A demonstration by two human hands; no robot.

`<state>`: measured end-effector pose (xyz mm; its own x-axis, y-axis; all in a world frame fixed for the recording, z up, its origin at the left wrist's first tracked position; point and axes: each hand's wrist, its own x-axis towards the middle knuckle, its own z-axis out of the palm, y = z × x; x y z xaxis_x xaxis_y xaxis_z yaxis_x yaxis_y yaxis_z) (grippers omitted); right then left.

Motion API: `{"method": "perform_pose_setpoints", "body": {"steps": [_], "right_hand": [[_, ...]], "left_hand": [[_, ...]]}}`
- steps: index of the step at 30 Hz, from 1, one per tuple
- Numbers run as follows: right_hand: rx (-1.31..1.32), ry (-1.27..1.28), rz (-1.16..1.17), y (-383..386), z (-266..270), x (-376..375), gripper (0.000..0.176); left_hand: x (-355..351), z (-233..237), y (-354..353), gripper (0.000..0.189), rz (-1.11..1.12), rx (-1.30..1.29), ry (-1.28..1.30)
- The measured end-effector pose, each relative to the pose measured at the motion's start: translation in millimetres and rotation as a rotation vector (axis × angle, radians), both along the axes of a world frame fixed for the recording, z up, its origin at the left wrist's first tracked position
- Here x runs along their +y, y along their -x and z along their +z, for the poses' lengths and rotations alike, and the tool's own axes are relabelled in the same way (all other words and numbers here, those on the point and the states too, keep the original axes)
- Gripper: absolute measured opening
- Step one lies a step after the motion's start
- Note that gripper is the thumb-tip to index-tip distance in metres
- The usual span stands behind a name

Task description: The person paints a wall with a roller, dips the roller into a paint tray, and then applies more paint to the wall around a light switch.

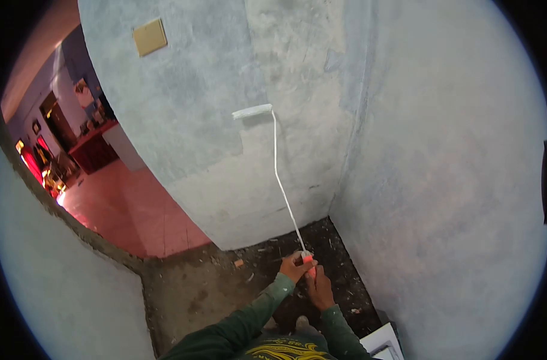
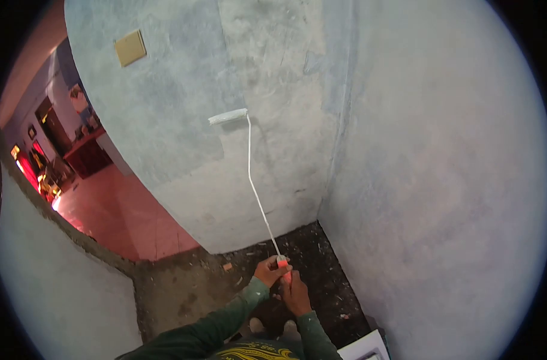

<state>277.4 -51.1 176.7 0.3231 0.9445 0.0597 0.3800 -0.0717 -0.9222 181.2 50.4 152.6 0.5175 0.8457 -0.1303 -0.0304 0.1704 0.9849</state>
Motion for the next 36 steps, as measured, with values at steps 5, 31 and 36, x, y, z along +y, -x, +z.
{"method": "perform_pose_setpoints", "body": {"steps": [5,31,36], "right_hand": [[0.019,0.022,0.001,-8.5,-15.3,11.2,0.026],[0.080,-0.149,0.056,-60.2,-32.6,76.5,0.018],[-0.001,-0.156,0.007,-54.6,-10.2,90.2,0.018]], "left_hand": [[1.4,-3.9,-6.9,0.028,0.064,0.028,0.086],[49.8,-26.9,-56.7,0.026,0.170,-0.009,-0.002],[61.2,0.9,-58.7,0.024,0.252,-0.076,-0.002]]}}
